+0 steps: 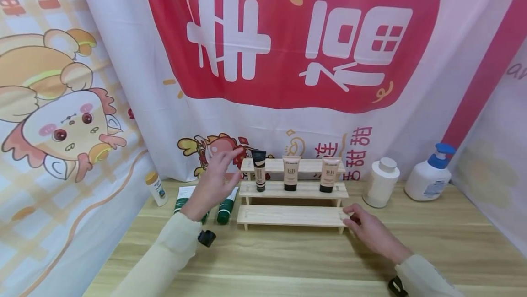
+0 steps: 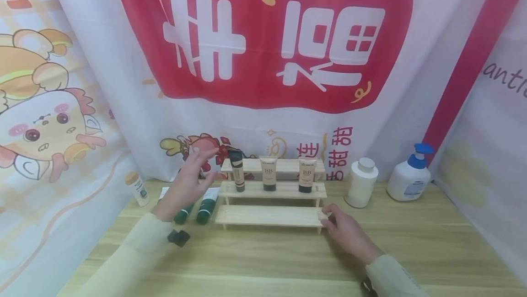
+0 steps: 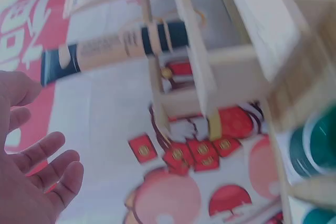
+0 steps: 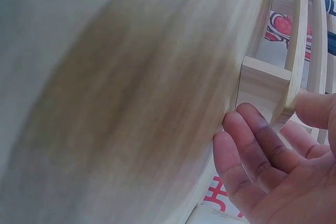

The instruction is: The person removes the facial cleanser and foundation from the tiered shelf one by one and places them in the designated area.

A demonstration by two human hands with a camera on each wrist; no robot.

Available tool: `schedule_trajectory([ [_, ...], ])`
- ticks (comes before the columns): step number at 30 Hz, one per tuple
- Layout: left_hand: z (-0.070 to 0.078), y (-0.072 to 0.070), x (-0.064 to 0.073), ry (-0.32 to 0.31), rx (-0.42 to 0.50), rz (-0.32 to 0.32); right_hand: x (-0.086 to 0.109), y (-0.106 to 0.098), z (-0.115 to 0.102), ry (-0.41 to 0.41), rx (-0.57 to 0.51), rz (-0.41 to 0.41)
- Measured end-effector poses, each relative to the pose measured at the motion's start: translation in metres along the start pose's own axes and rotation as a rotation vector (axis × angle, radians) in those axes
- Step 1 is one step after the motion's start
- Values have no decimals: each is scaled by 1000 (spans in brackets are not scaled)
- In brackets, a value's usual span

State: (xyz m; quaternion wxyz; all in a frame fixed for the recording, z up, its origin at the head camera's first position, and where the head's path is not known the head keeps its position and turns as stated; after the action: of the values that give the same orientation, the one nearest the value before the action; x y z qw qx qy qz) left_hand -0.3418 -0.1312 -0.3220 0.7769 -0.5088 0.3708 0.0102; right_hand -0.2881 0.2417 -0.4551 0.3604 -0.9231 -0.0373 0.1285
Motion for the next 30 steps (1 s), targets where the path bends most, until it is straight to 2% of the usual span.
schedule_trajectory([
  [6,19,7,-12,37,27,-16,-2,2,3,25,-7,-20],
  [13,24,14,-16,70,17,-13,-2,2,3,31,-3,-16],
  [17,27,16,-17,85,43,25,-1,0,2,41,-12,-11],
  [24,34,22,-16,106,141,95,-1,2,4,53,-10,-23],
  [30,37,23,-13,135,161,161,-1,2,5,41,-6,-20],
])
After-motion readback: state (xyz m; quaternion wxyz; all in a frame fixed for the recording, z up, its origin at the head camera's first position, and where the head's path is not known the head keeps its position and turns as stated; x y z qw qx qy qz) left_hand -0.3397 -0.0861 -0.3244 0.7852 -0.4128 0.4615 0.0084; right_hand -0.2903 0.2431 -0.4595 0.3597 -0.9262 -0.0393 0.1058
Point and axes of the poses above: each hand's wrist, its own x-axis away from the middle knuckle, its own y-axis out of the palm, z = x × y, the point moved 6 cm from there along -x, towards the middle knuckle, and after that the axes turned 6 degrees about -x, right-handed, at the moved point
